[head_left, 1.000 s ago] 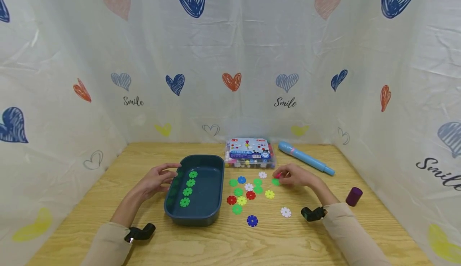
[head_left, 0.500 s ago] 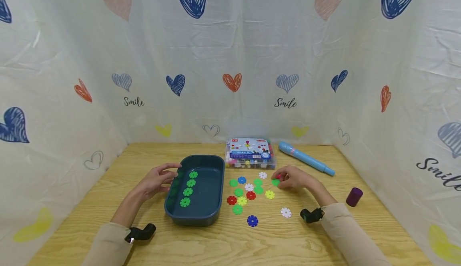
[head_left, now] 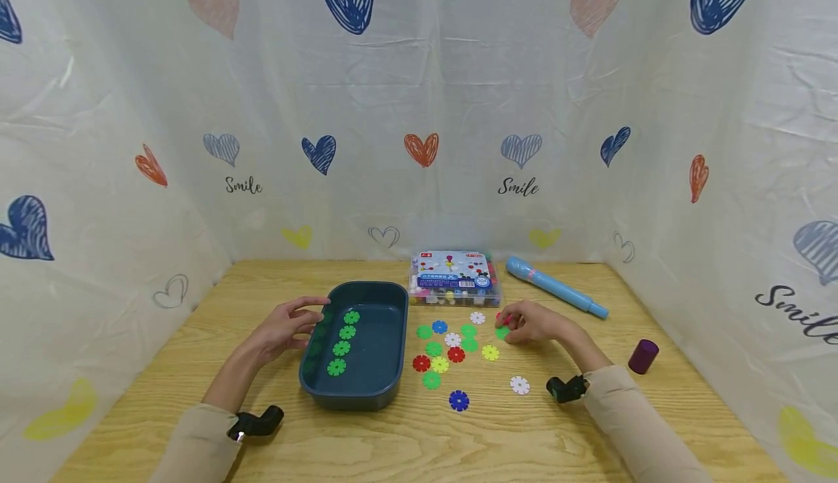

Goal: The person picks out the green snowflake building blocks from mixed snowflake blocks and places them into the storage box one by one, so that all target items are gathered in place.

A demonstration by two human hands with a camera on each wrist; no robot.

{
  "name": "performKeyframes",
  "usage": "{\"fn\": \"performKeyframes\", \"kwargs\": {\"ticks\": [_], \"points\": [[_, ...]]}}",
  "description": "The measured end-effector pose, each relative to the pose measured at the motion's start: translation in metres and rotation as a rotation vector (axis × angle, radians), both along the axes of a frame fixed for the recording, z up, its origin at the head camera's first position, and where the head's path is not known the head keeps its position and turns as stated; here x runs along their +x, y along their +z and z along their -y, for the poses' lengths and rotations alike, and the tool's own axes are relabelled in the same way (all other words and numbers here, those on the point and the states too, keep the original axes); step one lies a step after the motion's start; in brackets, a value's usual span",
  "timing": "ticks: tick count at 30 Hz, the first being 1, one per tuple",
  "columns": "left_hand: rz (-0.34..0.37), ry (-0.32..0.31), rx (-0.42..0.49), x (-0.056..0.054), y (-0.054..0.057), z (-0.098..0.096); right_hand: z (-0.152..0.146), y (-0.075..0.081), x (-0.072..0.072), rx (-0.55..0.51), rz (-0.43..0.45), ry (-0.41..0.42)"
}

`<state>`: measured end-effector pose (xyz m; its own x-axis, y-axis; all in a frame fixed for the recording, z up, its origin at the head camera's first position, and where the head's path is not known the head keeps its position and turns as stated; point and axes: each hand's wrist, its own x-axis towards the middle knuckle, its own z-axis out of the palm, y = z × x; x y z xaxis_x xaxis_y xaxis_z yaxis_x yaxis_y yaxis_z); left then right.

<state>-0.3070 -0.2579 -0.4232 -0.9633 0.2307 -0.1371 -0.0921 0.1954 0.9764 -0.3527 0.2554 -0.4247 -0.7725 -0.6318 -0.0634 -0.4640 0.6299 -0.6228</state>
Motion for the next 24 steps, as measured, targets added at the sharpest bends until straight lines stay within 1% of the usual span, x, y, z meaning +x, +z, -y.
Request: {"fn": "performKeyframes", "kwargs": {"ticks": [3,6,11,13,19,24], "points": [[-0.006,-0.012,-0.006,-0.0001,0.0005,0.0002,0.0009,0.0014,0.0005,0.008,0.009,0.008],[0.005,0.008,-0.002,-0.0005,0.0009,-0.0008,0.0015,0.0029,0.0004,0.030,0.007,0.015],[0.002,0.015,-0.011,-0.0010,0.0010,-0.0013,0.0026,0.0060,0.0007,0.053,0.015,0.027],[-0.006,0.009,-0.019,-0.0007,0.0006,-0.0011,0.0033,0.0068,0.0013,0.053,0.022,0.029],[-0.008,0.019,-0.027,0.0000,-0.0012,-0.0005,0.0052,0.0072,0.0035,0.036,0.045,0.012],[-0.011,0.021,-0.025,0.0001,-0.0019,-0.0008,0.0048,0.0060,0.0040,0.010,0.028,0.027]]}}
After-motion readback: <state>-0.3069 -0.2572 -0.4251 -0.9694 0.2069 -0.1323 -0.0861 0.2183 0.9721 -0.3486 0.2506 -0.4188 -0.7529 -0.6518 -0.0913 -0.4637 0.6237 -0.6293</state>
